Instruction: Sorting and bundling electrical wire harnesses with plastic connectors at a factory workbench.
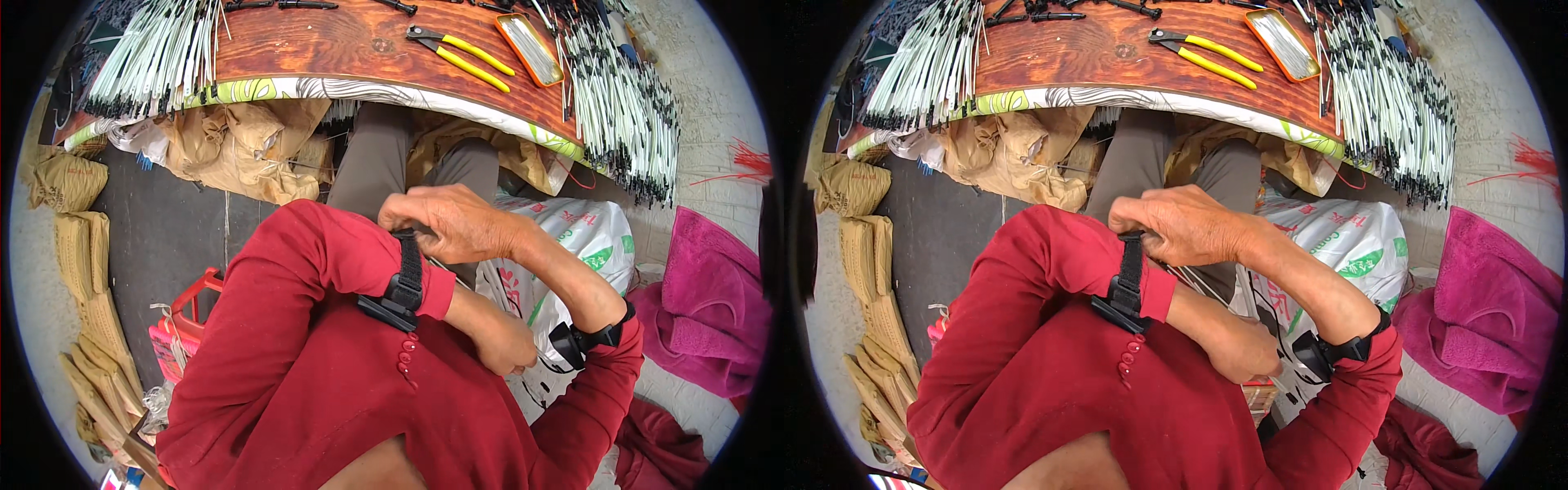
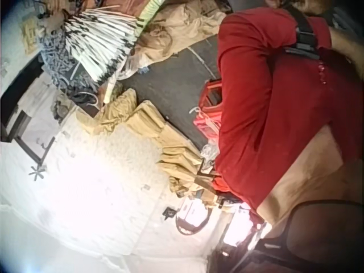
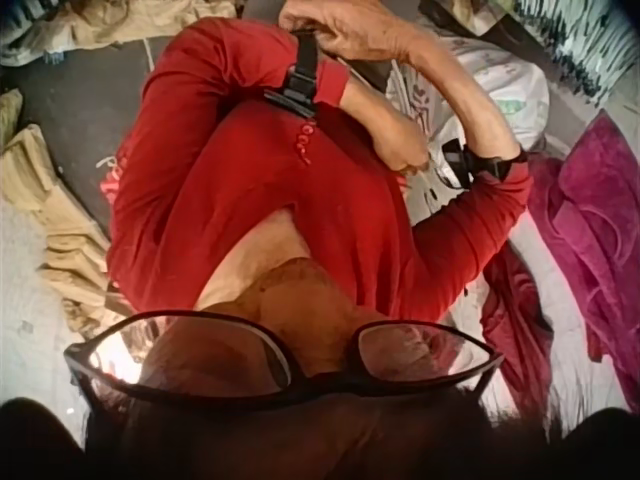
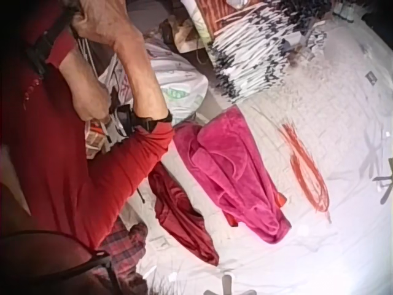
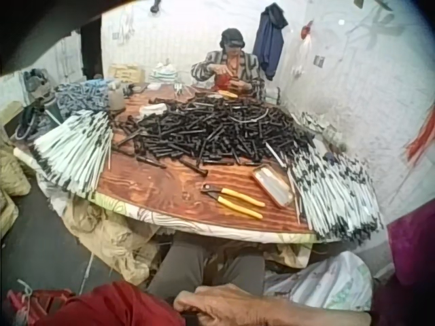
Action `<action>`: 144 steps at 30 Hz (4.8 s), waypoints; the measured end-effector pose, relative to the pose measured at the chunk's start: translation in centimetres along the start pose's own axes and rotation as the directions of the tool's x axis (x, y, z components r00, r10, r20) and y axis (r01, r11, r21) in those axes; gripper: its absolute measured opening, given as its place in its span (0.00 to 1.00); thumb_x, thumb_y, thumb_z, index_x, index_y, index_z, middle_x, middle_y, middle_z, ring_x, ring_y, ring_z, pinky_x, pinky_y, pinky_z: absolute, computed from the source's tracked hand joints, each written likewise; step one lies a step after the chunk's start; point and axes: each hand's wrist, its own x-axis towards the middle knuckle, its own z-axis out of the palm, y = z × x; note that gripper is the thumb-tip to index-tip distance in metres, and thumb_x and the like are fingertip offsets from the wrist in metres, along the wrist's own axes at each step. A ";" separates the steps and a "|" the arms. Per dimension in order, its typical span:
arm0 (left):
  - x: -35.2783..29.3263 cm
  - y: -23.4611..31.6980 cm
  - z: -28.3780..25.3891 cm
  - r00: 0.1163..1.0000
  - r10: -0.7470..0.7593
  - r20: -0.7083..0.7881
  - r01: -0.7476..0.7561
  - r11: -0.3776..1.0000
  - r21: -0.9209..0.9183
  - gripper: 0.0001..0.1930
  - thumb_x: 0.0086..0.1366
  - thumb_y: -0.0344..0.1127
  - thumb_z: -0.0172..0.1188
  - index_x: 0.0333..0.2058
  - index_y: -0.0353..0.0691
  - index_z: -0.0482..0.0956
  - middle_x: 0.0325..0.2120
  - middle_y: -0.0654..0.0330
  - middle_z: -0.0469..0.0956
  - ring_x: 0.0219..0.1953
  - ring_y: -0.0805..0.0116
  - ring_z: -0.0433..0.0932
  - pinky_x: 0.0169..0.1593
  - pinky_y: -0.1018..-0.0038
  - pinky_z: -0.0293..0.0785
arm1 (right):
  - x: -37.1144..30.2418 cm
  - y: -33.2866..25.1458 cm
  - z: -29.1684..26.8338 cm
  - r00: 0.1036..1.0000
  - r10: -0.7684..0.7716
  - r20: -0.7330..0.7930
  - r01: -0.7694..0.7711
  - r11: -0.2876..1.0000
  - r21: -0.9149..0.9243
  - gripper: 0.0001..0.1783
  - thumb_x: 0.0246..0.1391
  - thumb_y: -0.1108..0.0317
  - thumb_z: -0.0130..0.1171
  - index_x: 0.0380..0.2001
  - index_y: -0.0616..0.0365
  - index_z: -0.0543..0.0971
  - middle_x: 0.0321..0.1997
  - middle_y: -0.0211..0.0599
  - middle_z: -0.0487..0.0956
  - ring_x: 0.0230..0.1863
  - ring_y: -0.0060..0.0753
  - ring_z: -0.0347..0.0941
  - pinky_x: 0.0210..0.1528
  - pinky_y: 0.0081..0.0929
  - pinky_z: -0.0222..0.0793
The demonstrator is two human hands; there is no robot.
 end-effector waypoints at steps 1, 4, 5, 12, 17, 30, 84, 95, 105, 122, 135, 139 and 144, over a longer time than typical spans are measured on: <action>0.0 0.0 0.1 1.000 -0.001 -0.004 0.001 1.000 -0.001 0.14 0.61 0.34 0.53 0.44 0.34 0.77 0.33 0.42 0.80 0.39 0.39 0.80 0.43 0.47 0.74 | 0.0 0.1 0.3 0.997 0.054 0.049 -0.055 0.998 0.011 0.19 0.44 0.77 0.54 0.43 0.56 0.72 0.37 0.39 0.80 0.42 0.52 0.76 0.44 0.45 0.70; 0.0 -0.2 0.3 0.999 -0.045 0.023 0.045 0.998 -0.037 0.15 0.59 0.33 0.53 0.44 0.34 0.76 0.33 0.42 0.81 0.39 0.39 0.80 0.43 0.48 0.75 | -0.1 0.6 1.1 0.986 0.090 0.144 -0.096 0.995 0.035 0.20 0.43 0.76 0.54 0.44 0.58 0.74 0.35 0.41 0.81 0.41 0.51 0.77 0.43 0.44 0.70; 0.2 -0.2 0.5 0.999 -0.051 0.016 0.052 0.998 -0.039 0.15 0.59 0.33 0.53 0.44 0.34 0.76 0.33 0.42 0.81 0.39 0.39 0.80 0.43 0.48 0.75 | -0.2 0.9 1.4 0.980 0.074 0.185 -0.085 0.995 0.050 0.20 0.43 0.76 0.55 0.44 0.59 0.75 0.34 0.40 0.82 0.39 0.48 0.78 0.43 0.42 0.70; 1.5 0.5 0.5 0.999 0.017 -0.036 -0.014 0.998 0.062 0.15 0.61 0.38 0.54 0.39 0.33 0.81 0.36 0.42 0.81 0.40 0.42 0.80 0.43 0.52 0.73 | -1.7 2.7 3.0 0.910 0.103 0.402 -0.345 0.725 0.596 0.15 0.51 0.77 0.61 0.44 0.64 0.78 0.40 0.26 0.83 0.40 0.18 0.74 0.45 0.23 0.70; 0.7 0.1 -1.3 1.000 0.026 -0.009 -0.024 0.991 0.134 0.16 0.59 0.38 0.55 0.39 0.32 0.82 0.36 0.42 0.81 0.39 0.43 0.80 0.43 0.52 0.73 | -1.5 2.0 2.8 0.903 0.155 0.400 -0.426 0.440 0.791 0.19 0.47 0.86 0.62 0.45 0.65 0.79 0.42 0.22 0.81 0.42 0.14 0.71 0.47 0.20 0.70; -0.4 0.0 -0.2 0.997 -0.015 -0.075 0.016 1.000 0.004 0.14 0.63 0.36 0.54 0.40 0.31 0.79 0.33 0.42 0.81 0.41 0.41 0.80 0.45 0.52 0.75 | 1.8 3.2 -0.4 0.897 -0.093 0.432 -0.153 0.852 0.501 0.22 0.48 0.79 0.63 0.49 0.64 0.77 0.42 0.29 0.81 0.45 0.20 0.73 0.50 0.24 0.70; -19.4 -2.1 -17.4 0.183 -0.183 -0.966 -0.971 -0.187 -0.149 0.09 0.73 0.31 0.43 0.34 0.37 0.71 0.19 0.68 0.62 0.19 0.77 0.55 0.23 0.79 0.53 | 3.0 1.4 3.1 0.826 0.140 -0.546 0.341 0.647 0.682 0.09 0.54 0.77 0.62 0.39 0.65 0.79 0.33 0.30 0.80 0.34 0.17 0.75 0.37 0.17 0.70; -18.7 -2.7 -18.5 0.288 -0.167 -0.943 -0.929 -0.286 -0.233 0.08 0.72 0.29 0.43 0.34 0.38 0.71 0.18 0.69 0.62 0.18 0.77 0.55 0.23 0.79 0.54 | 3.6 1.0 0.0 0.630 -0.091 -0.772 0.177 0.984 0.029 0.07 0.50 0.76 0.63 0.32 0.64 0.76 0.25 0.32 0.76 0.27 0.18 0.71 0.30 0.21 0.66; -18.4 -0.2 -18.0 0.290 -0.161 -0.943 -0.892 -0.404 -0.205 0.07 0.71 0.28 0.44 0.34 0.38 0.71 0.18 0.68 0.62 0.18 0.78 0.55 0.23 0.80 0.53 | 4.7 2.7 1.9 0.749 0.228 -0.622 0.326 0.691 0.646 0.05 0.59 0.73 0.57 0.33 0.63 0.74 0.30 0.28 0.77 0.33 0.19 0.73 0.36 0.22 0.70; -16.3 -0.7 -15.8 0.290 -0.156 -0.944 -0.917 0.237 -0.321 0.10 0.76 0.38 0.42 0.39 0.41 0.69 0.22 0.71 0.60 0.21 0.81 0.57 0.23 0.83 0.55 | 2.6 1.2 4.2 0.784 0.009 -0.620 0.354 0.814 0.461 0.10 0.63 0.69 0.55 0.42 0.65 0.77 0.35 0.30 0.77 0.37 0.20 0.73 0.41 0.23 0.71; -20.7 -0.1 -15.9 0.259 -0.313 -0.914 -0.928 0.183 -0.326 0.08 0.76 0.37 0.43 0.38 0.41 0.68 0.22 0.71 0.61 0.21 0.81 0.57 0.23 0.82 0.57 | -2.8 3.8 7.0 0.891 0.260 -0.373 -0.006 0.828 0.561 0.16 0.58 0.75 0.58 0.50 0.63 0.75 0.44 0.36 0.80 0.43 0.25 0.77 0.48 0.25 0.73; -19.2 -0.7 -16.0 0.073 -0.266 -0.961 -0.899 0.400 -0.179 0.11 0.76 0.41 0.44 0.38 0.41 0.69 0.21 0.71 0.63 0.20 0.80 0.57 0.24 0.82 0.58 | 0.5 -0.4 6.7 0.900 0.148 -0.410 0.147 0.783 0.605 0.18 0.55 0.70 0.62 0.48 0.65 0.74 0.41 0.36 0.80 0.41 0.25 0.77 0.48 0.26 0.73; -15.8 0.3 -14.8 -0.181 -0.154 -0.971 -0.670 0.743 0.007 0.11 0.76 0.39 0.43 0.38 0.39 0.69 0.21 0.70 0.61 0.21 0.81 0.56 0.23 0.82 0.56 | 1.4 -1.3 5.9 0.901 0.128 -0.414 0.120 0.843 0.523 0.23 0.55 0.56 0.64 0.45 0.65 0.75 0.38 0.38 0.80 0.38 0.27 0.78 0.45 0.27 0.75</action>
